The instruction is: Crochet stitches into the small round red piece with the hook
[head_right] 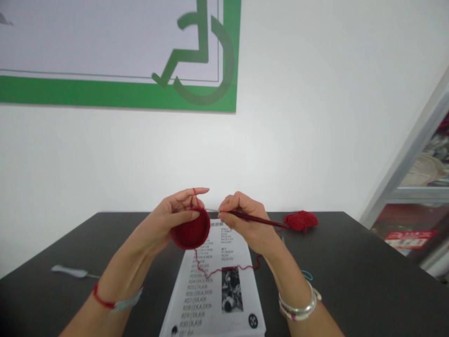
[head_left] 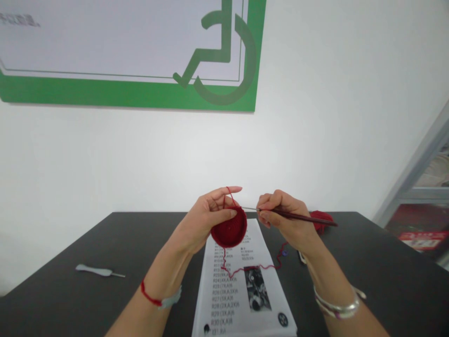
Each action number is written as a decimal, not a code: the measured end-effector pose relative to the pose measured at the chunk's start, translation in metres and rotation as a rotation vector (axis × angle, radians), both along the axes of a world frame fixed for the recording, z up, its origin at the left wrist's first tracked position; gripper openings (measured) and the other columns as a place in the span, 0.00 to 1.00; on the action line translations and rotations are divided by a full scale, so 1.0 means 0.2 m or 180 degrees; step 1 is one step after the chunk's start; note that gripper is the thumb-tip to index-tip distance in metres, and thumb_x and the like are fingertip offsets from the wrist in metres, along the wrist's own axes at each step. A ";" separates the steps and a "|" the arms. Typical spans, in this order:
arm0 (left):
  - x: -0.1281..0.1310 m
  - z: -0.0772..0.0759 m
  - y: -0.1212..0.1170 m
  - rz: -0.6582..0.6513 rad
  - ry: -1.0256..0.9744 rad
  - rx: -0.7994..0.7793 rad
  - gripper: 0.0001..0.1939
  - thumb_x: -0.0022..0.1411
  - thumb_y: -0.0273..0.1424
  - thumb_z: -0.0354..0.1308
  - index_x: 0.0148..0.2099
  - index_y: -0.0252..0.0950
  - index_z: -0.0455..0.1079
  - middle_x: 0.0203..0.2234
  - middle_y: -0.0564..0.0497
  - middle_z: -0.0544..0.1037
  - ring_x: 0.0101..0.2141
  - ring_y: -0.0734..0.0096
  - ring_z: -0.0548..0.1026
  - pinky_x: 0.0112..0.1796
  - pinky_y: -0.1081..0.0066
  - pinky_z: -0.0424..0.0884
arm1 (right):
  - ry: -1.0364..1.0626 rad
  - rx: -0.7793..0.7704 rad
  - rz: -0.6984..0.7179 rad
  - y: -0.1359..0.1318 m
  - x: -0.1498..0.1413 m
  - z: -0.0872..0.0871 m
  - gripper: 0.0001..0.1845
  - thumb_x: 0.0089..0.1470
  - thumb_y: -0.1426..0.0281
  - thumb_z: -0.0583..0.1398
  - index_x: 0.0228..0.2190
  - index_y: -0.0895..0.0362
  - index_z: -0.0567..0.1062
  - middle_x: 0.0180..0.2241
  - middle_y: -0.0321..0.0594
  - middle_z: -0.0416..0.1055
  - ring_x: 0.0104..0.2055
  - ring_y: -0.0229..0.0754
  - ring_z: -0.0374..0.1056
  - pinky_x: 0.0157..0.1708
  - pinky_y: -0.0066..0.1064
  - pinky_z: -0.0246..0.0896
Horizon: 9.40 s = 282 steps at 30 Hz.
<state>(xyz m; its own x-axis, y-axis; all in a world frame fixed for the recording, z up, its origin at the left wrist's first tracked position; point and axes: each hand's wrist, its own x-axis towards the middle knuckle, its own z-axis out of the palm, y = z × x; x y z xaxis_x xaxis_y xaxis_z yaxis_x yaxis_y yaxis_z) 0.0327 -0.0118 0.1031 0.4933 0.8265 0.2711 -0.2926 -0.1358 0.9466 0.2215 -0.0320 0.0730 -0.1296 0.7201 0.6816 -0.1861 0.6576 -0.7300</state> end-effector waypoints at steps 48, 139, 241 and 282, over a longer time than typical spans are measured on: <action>0.00 0.00 -0.02 0.0122 0.0359 0.0318 0.25 0.50 0.25 0.66 0.52 0.35 0.70 0.24 0.57 0.73 0.25 0.79 0.68 0.27 0.76 0.61 | 0.0964 -0.0820 0.1226 -0.02 -0.08 0.04 0.08 0.52 0.75 0.63 0.24 0.57 0.69 0.20 0.31 0.66 0.20 0.30 0.56 0.17 0.21 0.47; 0.08 -0.08 0.03 0.0110 -0.0476 -0.0602 0.26 0.46 0.24 0.68 0.50 0.30 0.71 0.22 0.56 0.74 0.23 0.80 0.69 0.28 0.77 0.63 | -0.1561 0.2872 -0.1800 0.14 -0.09 -0.12 0.11 0.57 0.82 0.55 0.35 0.53 0.67 0.30 0.38 0.66 0.30 0.38 0.61 0.27 0.28 0.62; 0.04 -0.04 0.02 0.0639 0.0093 0.0556 0.17 0.51 0.23 0.63 0.45 0.35 0.73 0.21 0.58 0.70 0.21 0.80 0.65 0.24 0.77 0.61 | 0.0853 -0.1040 0.1136 0.04 -0.05 0.01 0.10 0.48 0.70 0.66 0.22 0.56 0.70 0.19 0.30 0.68 0.18 0.30 0.59 0.16 0.22 0.60; 0.08 -0.05 -0.03 0.1397 0.0313 0.1073 0.14 0.55 0.24 0.58 0.46 0.34 0.70 0.22 0.56 0.76 0.25 0.76 0.73 0.29 0.74 0.68 | -0.1044 0.1421 -0.1892 -0.06 -0.16 -0.03 0.08 0.56 0.79 0.55 0.29 0.53 0.64 0.26 0.31 0.67 0.23 0.31 0.61 0.21 0.24 0.55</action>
